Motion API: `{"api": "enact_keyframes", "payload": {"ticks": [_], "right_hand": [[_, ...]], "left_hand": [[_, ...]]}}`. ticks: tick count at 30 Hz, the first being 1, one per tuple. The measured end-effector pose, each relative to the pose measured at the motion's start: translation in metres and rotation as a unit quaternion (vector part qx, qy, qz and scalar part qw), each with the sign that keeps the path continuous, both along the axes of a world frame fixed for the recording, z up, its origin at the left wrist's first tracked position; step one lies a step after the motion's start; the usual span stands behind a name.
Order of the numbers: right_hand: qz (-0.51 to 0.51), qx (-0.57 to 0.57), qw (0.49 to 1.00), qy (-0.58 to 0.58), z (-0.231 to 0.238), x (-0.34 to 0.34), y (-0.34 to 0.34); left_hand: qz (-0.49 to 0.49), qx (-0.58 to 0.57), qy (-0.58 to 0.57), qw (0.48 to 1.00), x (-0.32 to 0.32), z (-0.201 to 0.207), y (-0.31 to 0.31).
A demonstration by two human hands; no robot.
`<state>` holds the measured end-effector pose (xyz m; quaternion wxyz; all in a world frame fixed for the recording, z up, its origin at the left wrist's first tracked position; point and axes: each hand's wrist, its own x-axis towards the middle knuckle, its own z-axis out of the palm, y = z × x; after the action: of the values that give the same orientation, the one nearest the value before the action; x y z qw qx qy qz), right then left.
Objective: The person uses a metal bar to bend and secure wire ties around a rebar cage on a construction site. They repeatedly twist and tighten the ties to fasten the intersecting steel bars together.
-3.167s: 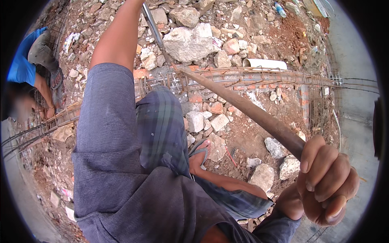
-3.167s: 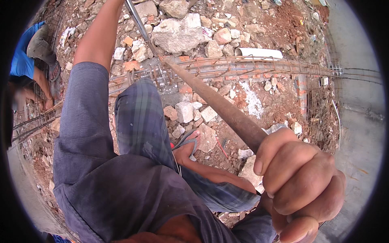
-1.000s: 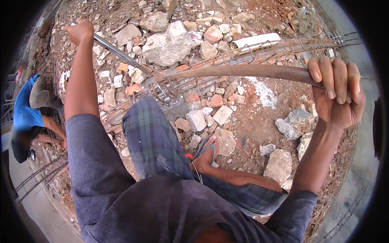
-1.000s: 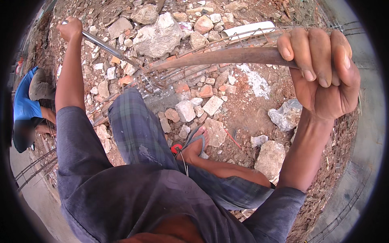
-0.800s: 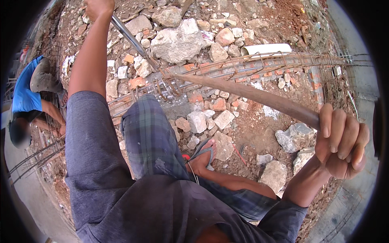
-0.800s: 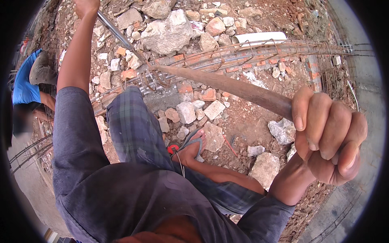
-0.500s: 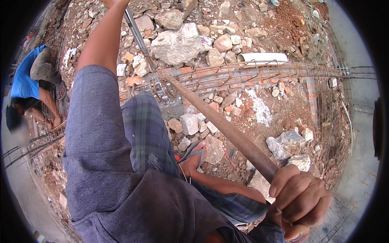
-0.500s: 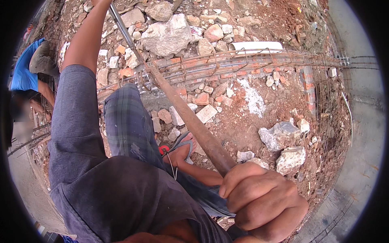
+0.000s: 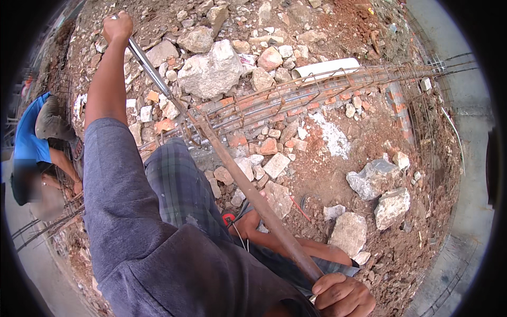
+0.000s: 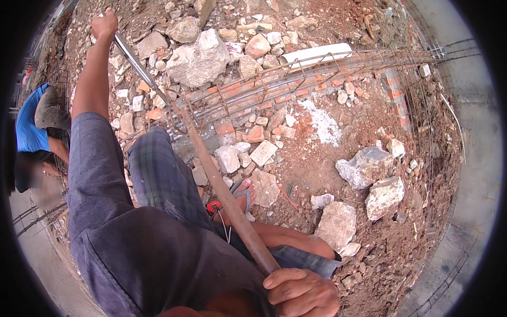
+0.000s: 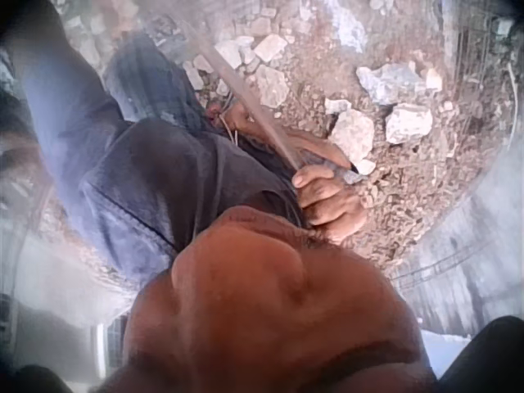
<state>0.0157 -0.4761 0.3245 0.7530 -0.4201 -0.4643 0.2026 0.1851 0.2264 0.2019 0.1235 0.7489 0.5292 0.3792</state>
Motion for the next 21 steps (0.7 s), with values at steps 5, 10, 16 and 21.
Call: {"api": "enact_keyframes", "payload": {"ticks": [5, 10, 16, 21], "right_hand": [[0.013, -0.014, 1.0, 0.022, -0.007, -0.002, -0.013], [0.038, -0.036, 0.998, 0.027, -0.008, 0.006, -0.024], [0.003, 0.06, 0.998, 0.034, -0.019, 0.024, -0.019], [-0.059, 0.052, 0.996, 0.035, -0.019, 0.024, -0.015]], "left_hand": [[0.012, -0.047, 0.02, 0.999, -0.017, -0.02, 0.064], [0.003, -0.01, 0.04, 0.999, 0.02, -0.019, 0.02], [-0.006, -0.04, 0.06, 0.997, 0.015, -0.014, 0.05], [-0.051, -0.01, 0.02, 0.998, 0.037, -0.014, 0.011]]}}
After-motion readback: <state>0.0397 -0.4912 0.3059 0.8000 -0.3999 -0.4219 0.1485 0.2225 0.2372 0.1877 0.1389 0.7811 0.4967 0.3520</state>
